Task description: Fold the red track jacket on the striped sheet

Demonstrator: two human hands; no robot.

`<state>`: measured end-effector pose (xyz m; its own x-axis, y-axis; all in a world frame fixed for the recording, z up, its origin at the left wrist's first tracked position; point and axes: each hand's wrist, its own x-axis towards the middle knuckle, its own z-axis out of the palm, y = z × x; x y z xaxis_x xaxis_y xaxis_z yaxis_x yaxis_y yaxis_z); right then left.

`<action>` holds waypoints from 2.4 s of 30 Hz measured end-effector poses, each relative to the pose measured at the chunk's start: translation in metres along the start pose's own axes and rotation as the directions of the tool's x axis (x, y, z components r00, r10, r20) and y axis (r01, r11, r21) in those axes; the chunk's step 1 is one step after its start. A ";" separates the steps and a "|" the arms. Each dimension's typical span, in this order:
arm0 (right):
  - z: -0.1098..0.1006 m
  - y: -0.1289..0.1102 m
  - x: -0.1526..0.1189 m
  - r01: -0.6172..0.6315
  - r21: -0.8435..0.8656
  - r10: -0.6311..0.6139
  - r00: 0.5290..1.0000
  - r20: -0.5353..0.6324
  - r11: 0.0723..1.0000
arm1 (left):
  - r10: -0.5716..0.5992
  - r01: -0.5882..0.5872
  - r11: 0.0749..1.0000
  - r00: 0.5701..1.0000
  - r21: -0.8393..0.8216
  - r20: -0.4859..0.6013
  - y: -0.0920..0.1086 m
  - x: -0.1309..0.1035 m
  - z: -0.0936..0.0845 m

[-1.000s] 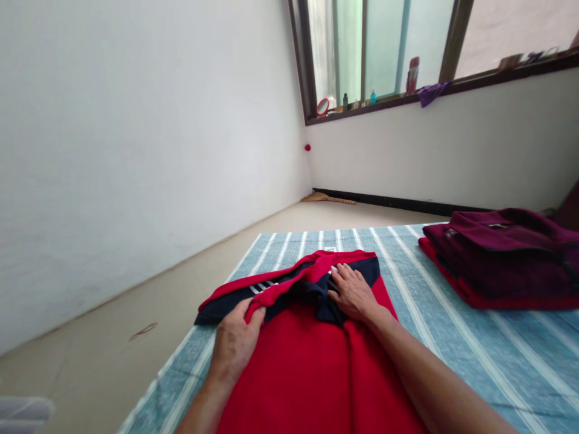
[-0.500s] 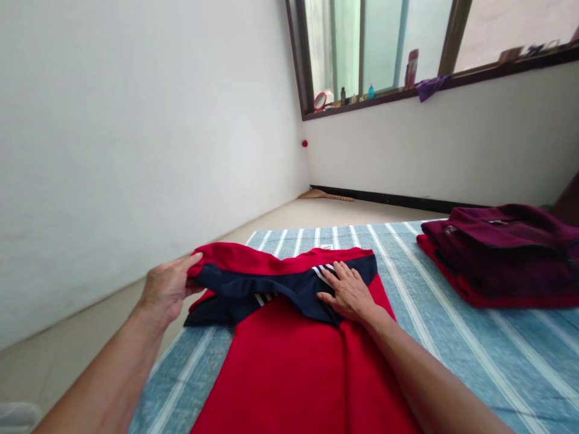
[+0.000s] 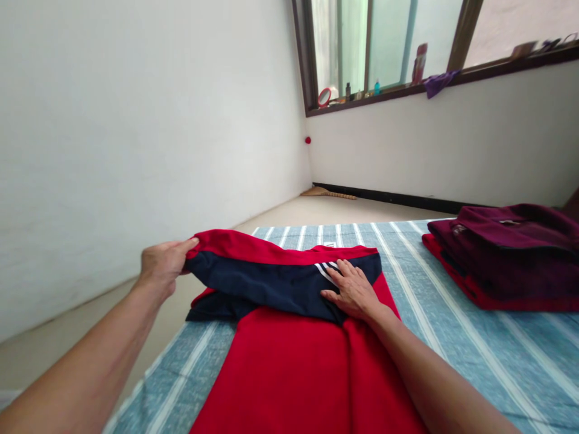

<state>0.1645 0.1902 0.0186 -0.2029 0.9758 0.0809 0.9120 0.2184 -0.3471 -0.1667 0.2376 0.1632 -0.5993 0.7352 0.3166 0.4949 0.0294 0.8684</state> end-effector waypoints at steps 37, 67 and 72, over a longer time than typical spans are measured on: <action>0.003 0.006 0.002 0.029 -0.017 -0.029 1.000 -0.006 0.999 | 0.594 -0.998 -0.043 -0.058 -0.040 0.802 -0.019 -0.203 0.093; 0.000 0.005 0.001 0.026 0.003 -0.025 1.000 -0.019 1.000 | 0.512 -0.978 0.110 -0.096 -0.176 0.854 -0.020 -0.188 0.085; 0.000 0.005 0.001 0.021 -0.011 -0.021 1.000 -0.011 1.000 | 0.608 -0.931 0.238 -0.079 -0.276 0.790 -0.022 -0.195 0.092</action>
<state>0.1692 0.1920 0.0171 -0.2183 0.9709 0.0981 0.9114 0.2388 -0.3351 -0.0029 0.1562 0.0477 0.8451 0.4951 0.2018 0.5024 -0.8645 0.0170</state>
